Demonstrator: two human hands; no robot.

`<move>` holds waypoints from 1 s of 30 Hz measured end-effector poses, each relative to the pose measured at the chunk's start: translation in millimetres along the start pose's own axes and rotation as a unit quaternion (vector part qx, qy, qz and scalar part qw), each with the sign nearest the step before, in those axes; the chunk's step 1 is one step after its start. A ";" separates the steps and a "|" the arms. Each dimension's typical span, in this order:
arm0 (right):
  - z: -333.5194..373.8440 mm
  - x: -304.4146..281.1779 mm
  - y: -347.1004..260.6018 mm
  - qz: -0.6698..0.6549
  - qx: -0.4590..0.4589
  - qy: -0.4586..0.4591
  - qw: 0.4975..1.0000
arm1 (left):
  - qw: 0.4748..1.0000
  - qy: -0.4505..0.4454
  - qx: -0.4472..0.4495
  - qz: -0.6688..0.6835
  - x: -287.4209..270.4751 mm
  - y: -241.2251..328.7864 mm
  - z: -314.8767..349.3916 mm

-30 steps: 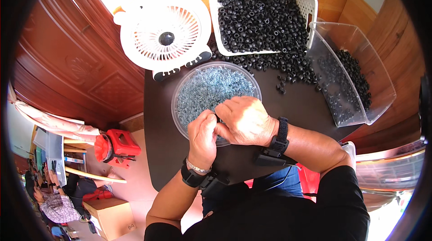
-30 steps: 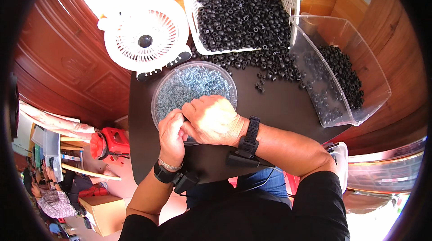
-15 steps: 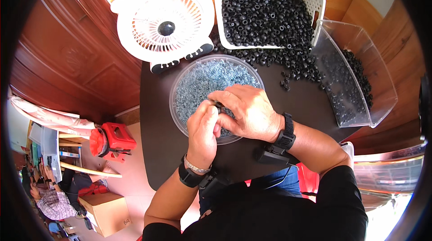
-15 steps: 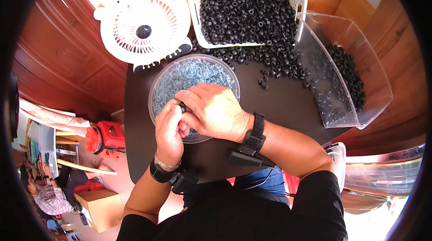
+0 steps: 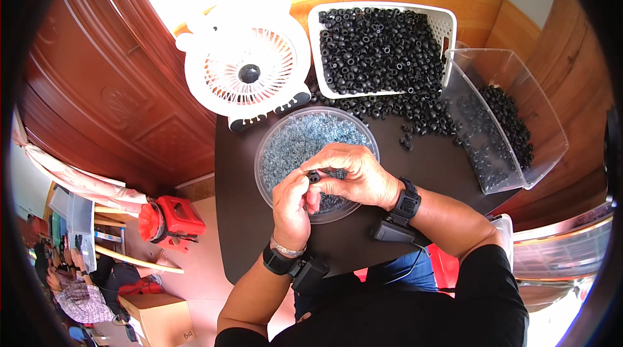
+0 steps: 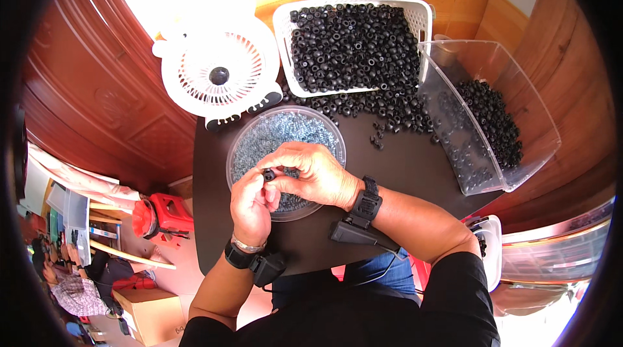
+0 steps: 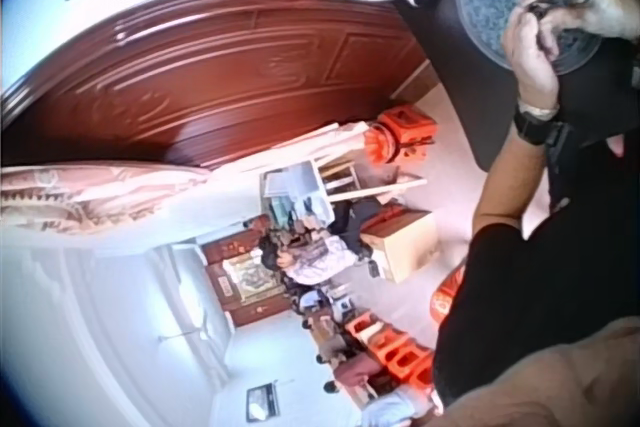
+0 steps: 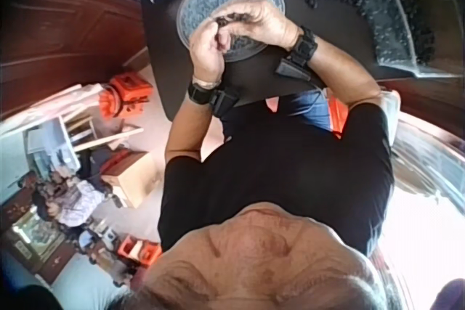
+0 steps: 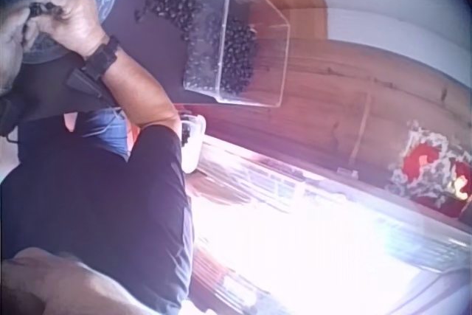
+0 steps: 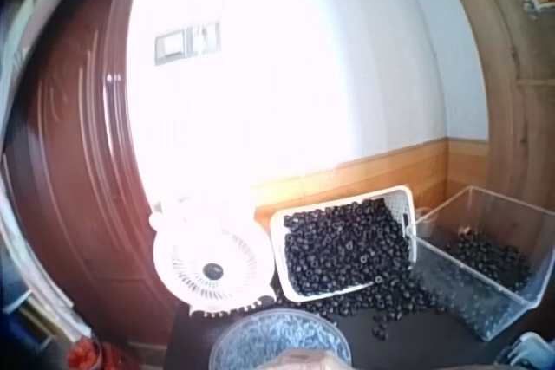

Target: The person is manually assembling small black plastic components with blue plastic inserts.

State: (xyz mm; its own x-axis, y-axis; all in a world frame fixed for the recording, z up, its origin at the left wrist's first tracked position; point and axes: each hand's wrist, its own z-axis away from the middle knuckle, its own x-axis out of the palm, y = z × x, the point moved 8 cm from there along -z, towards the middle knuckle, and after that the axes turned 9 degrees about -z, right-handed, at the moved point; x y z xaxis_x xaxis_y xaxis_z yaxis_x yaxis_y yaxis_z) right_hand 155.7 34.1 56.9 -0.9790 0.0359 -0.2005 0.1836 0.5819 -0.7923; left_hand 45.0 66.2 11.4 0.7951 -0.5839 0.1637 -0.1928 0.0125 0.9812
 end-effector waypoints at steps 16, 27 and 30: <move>-0.6 -5.5 -22.1 0.137 -0.065 0.005 0.988 | 0.998 0.018 -0.026 0.046 8.4 -3.8 -0.4; 3.0 0.9 -86.4 0.383 -0.133 -0.042 0.913 | 1.000 -0.001 0.023 0.016 15.4 8.5 8.3; 11.6 -49.1 -138.9 0.501 -0.211 0.088 0.835 | 0.998 -0.033 0.057 -0.006 14.6 8.2 4.1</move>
State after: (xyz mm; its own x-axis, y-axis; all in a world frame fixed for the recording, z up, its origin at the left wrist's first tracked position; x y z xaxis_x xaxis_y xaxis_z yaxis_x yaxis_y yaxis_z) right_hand 179.3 -57.9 170.2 -0.3576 0.7734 -0.5234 0.9071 0.4208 0.0020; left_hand 52.8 54.5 21.4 0.7583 -0.6364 0.1414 -0.2515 -0.0855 0.9641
